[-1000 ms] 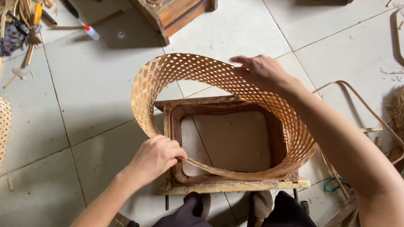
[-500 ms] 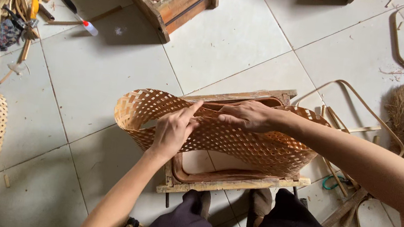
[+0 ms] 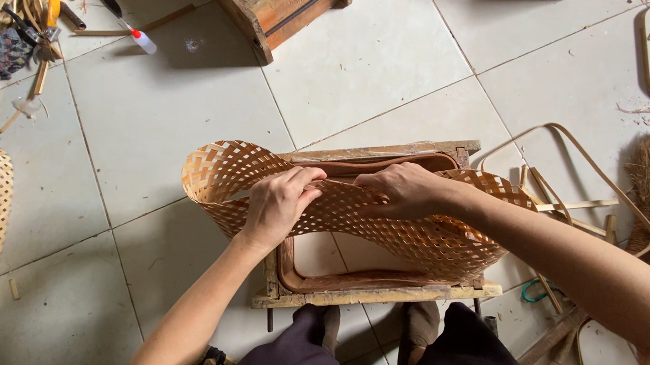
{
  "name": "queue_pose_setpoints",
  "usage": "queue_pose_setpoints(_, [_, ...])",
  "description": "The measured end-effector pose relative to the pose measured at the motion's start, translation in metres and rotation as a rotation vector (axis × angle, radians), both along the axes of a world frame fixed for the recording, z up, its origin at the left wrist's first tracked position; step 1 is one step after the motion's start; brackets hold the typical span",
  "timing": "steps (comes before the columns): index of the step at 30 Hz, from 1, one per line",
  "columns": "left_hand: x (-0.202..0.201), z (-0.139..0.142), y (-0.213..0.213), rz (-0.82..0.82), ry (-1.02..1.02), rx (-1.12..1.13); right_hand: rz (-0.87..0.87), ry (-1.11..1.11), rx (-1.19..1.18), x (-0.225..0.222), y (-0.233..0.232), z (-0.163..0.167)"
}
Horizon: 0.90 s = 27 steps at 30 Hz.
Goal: The person sits on the floor fitting a woven bamboo basket body into a wooden frame mold. They press the woven walls against the frame sides, position a bent rim strip around the top edge, and tuck and adjust the rim and weave to seat the basket in the frame.
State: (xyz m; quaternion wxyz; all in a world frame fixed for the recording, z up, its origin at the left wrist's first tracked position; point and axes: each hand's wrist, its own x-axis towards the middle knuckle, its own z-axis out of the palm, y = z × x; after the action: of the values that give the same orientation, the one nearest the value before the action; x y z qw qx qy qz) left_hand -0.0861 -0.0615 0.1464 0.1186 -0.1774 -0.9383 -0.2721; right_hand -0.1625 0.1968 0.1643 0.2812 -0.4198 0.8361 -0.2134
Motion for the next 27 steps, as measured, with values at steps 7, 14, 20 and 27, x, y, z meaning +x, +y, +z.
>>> queue_pose_setpoints(7, [0.007,0.016,0.004,0.011,0.005,-0.062,-0.172,0.117,-0.067,0.01,-0.018,0.016])
queue_pose_setpoints(14, [0.079,0.114,-0.117,0.513,0.017,0.609,-0.226,0.262,-0.192,0.04,-0.021,0.045])
queue_pose_setpoints(20, [0.133,0.071,-0.112,0.396,-0.305,1.006,-0.151,0.33,-0.444,0.076,-0.021,-0.002])
queue_pose_setpoints(27, [0.151,0.035,-0.066,0.373,-0.326,0.447,-0.293,0.308,-0.269,0.084,0.02,-0.037])
